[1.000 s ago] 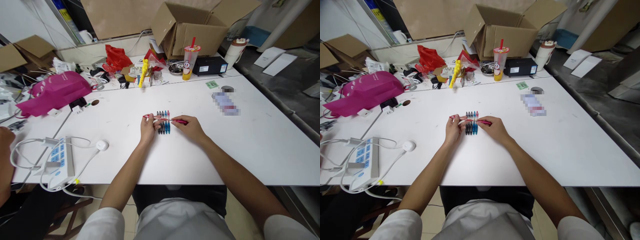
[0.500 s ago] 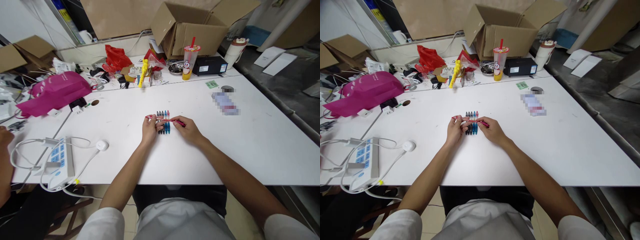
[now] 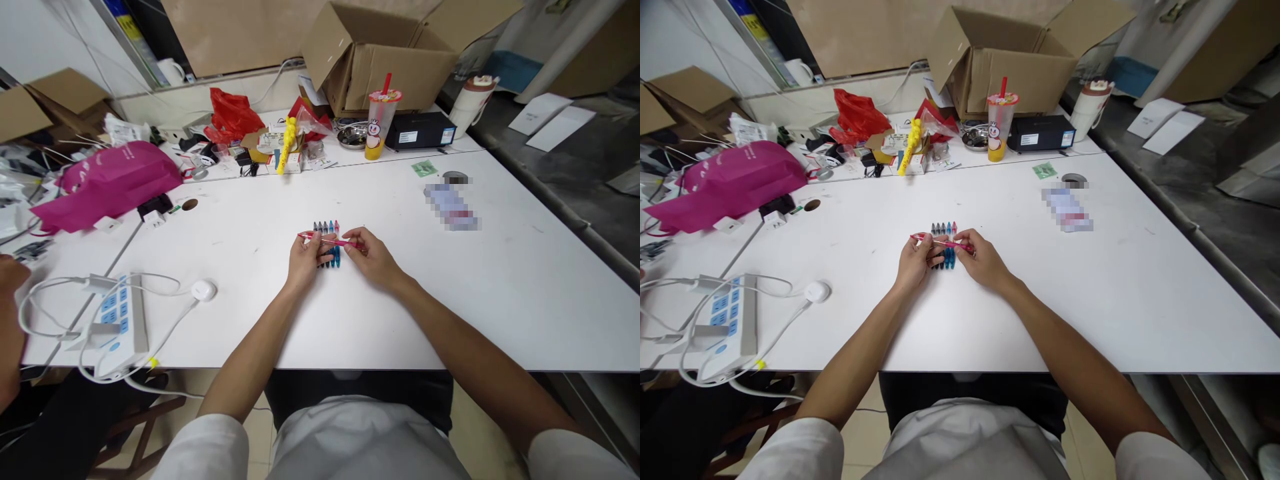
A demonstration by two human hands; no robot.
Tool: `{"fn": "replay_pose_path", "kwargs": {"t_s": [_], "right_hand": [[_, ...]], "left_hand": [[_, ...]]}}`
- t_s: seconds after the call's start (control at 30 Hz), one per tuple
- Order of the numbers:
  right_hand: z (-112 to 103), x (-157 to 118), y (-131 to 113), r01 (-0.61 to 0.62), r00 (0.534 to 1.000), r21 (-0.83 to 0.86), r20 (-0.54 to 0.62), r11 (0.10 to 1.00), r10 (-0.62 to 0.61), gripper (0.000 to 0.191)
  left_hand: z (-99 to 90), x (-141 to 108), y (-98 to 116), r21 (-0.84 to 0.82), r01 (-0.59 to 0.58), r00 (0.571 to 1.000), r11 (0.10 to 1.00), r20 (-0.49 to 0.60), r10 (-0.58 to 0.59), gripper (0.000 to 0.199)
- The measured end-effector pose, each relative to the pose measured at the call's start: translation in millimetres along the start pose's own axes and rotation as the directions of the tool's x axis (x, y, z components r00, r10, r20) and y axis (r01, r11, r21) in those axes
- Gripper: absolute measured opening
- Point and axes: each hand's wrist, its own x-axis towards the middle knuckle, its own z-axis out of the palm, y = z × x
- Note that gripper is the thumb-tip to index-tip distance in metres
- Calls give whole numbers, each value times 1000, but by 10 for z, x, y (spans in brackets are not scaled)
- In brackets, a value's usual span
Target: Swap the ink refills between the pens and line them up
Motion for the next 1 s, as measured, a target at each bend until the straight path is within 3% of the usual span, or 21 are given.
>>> {"fn": "replay_pose_path", "kwargs": {"t_s": [0.17,0.5,1.0], "right_hand": [[-11,5,10,-60,993,-27,102,998,62,27],[-6,-5,32,-21,999,-42,39,999,22,29],[12,-13,5,-47,995,-99,87,994,56,36]], "left_hand": [[-12,0,22,-5,-24,1000,1000,-8,24,44],[-28,-4,36,25,-28,1000,999,-10,29,43],[-36,6,61,34,-34,999,999,-7,34,46]]}}
